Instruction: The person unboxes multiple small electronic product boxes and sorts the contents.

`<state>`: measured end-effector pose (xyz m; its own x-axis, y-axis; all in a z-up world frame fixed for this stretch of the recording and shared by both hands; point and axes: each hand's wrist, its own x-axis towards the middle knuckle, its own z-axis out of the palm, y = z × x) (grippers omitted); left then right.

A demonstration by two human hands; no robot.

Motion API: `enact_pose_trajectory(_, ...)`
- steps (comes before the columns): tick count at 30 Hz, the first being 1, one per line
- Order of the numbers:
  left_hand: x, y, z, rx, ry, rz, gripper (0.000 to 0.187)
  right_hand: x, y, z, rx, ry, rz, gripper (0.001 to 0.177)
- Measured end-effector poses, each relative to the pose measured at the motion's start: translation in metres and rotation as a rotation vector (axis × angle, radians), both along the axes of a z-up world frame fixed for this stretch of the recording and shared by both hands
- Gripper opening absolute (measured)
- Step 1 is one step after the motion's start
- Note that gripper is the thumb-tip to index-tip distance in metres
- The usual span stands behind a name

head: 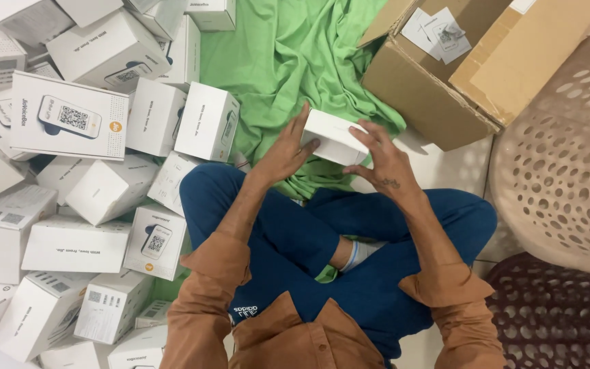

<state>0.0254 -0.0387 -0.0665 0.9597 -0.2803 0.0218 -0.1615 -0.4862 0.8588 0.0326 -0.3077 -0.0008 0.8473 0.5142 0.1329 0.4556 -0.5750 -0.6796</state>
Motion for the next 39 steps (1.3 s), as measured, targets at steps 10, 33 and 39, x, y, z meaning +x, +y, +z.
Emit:
enact_pose_trajectory(10, 0.025, 0.027, -0.016, -0.293, 0.122, 0.199, 0.056, 0.055, 0.047, -0.030, -0.042, -0.277, 0.026, 0.082)
enact_pose_trajectory(33, -0.025, 0.174, 0.063, 0.456, 0.085, 0.583, 0.092, 0.080, 0.229, -0.079, 0.354, 0.468, -0.144, 0.090)
enact_pose_trajectory(39, -0.050, 0.113, 0.083, -0.455, 0.153, 0.403, 0.078, 0.041, 0.108, -0.018, 1.141, 1.003, 0.148, 0.090)
